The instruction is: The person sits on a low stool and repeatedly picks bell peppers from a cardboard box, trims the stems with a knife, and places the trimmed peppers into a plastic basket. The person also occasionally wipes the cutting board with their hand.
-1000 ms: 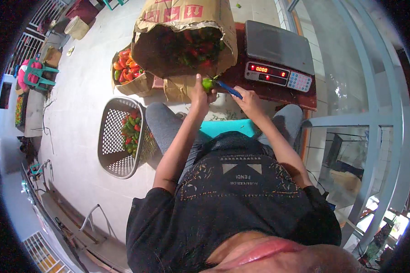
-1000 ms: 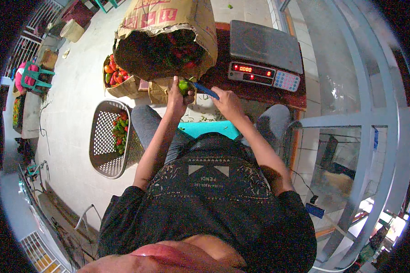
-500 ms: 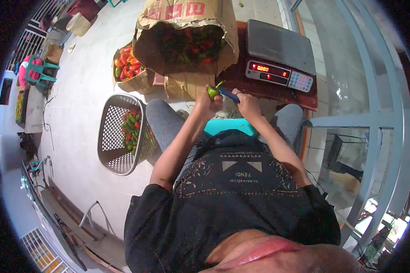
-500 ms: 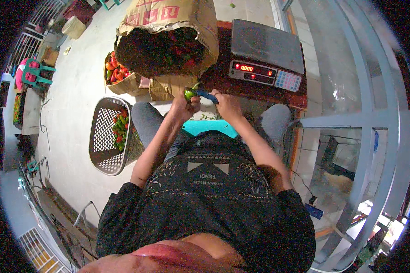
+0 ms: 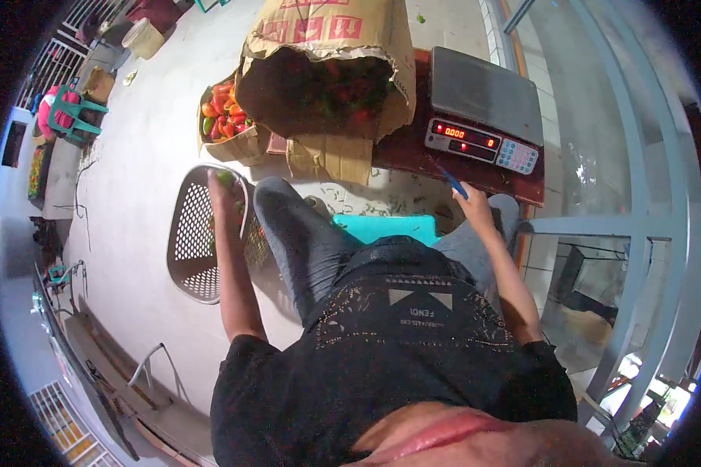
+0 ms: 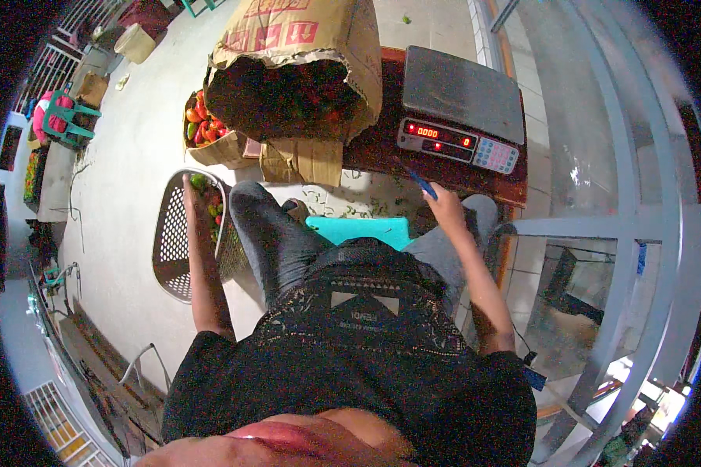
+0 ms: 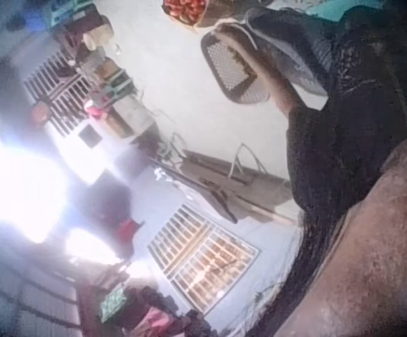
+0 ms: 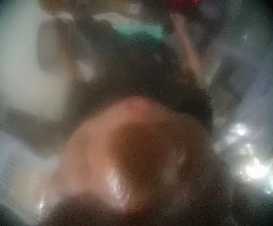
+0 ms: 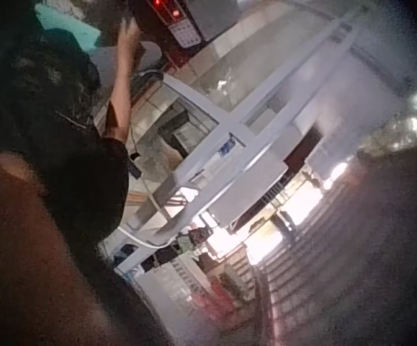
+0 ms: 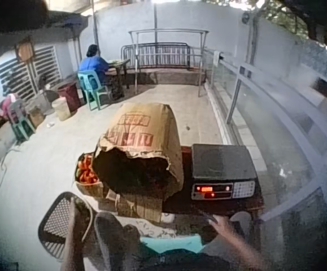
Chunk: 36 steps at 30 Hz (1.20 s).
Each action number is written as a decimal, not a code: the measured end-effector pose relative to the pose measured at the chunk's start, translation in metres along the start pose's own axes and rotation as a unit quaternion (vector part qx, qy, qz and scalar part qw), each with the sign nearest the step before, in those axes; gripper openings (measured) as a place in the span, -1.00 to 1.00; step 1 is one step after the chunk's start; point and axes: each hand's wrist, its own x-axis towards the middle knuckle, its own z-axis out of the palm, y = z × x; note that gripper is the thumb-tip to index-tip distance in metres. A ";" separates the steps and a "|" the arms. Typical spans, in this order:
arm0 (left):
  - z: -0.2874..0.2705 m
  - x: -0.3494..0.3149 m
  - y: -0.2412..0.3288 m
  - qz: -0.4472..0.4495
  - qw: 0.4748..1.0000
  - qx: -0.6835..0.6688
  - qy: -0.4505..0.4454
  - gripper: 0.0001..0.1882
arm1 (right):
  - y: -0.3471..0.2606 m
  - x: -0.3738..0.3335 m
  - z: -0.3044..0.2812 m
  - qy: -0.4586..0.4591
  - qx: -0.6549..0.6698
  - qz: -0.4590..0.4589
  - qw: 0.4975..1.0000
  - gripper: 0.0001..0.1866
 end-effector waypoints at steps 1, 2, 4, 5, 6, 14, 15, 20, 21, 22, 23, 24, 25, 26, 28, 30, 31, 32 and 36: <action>-0.017 0.011 -0.005 -0.006 0.999 0.015 0.028 -0.51 | 0.003 -0.003 -0.006 0.000 0.005 0.007 1.000 -0.74; -0.025 0.019 -0.010 0.002 0.998 0.040 0.044 -0.52 | 0.018 -0.007 -0.008 -0.001 -0.010 0.041 0.999 -0.76; -0.042 0.032 -0.019 0.017 0.992 0.091 0.084 -0.50 | 0.027 -0.025 -0.014 0.065 -0.033 0.039 0.997 -0.78; -0.066 0.040 -0.028 0.145 0.934 0.283 0.160 -0.50 | 0.025 -0.032 -0.012 0.090 -0.038 0.028 0.995 -0.79; -0.090 0.050 -0.038 0.259 0.817 0.461 0.230 -0.48 | 0.023 -0.037 -0.010 0.077 -0.043 0.029 0.996 -0.81; 0.168 0.015 -0.054 0.326 0.610 0.700 -0.177 -0.67 | 0.022 -0.068 -0.020 0.112 -0.184 0.080 0.973 -0.89; 0.176 0.029 -0.060 0.415 0.600 0.660 -0.178 -0.64 | 0.019 -0.064 -0.018 0.114 -0.174 0.072 0.975 -0.90; 0.210 0.112 -0.111 0.541 0.528 0.641 -0.133 -0.58 | 0.018 -0.057 -0.012 0.141 -0.181 0.042 0.972 -0.90; 0.211 0.122 -0.113 0.538 0.507 0.662 -0.124 -0.57 | 0.019 -0.057 -0.013 0.138 -0.182 0.051 0.972 -0.90; 0.208 0.130 -0.114 0.531 0.503 0.672 -0.119 -0.57 | 0.019 -0.056 -0.013 0.134 -0.182 0.058 0.972 -0.90; 0.209 0.131 -0.115 0.523 0.502 0.678 -0.126 -0.56 | 0.021 -0.059 -0.011 0.128 -0.182 0.071 0.972 -0.89; 0.206 0.131 -0.114 0.513 0.518 0.671 -0.132 -0.55 | 0.024 -0.060 -0.009 0.132 -0.187 0.066 0.971 -0.87; 0.199 0.130 -0.112 0.503 0.548 0.653 -0.142 -0.55 | 0.026 -0.058 -0.008 0.135 -0.191 0.058 0.970 -0.83; 0.206 0.114 -0.117 0.472 0.693 0.514 -0.180 -0.62 | 0.031 -0.059 -0.007 0.140 -0.198 0.058 0.968 -0.79; 0.208 0.078 -0.110 0.370 0.832 0.338 -0.236 -0.67 | 0.029 -0.059 -0.005 0.136 -0.158 0.077 0.975 -0.76; 0.200 0.040 -0.082 0.200 0.800 0.498 -0.270 -0.53 | 0.019 -0.054 -0.002 0.139 -0.106 0.051 0.983 -0.78; 0.190 0.018 -0.075 0.159 0.807 0.494 -0.282 -0.48 | 0.006 -0.045 0.006 0.144 -0.071 0.016 0.987 -0.81; 0.181 -0.005 -0.067 0.117 0.813 0.491 -0.291 -0.42 | -0.010 -0.034 0.014 0.149 -0.034 -0.019 0.988 -0.82; 0.192 -0.094 -0.035 0.078 0.925 0.162 -0.335 -0.58 | -0.072 0.007 0.027 0.056 0.051 -0.070 0.995 -0.78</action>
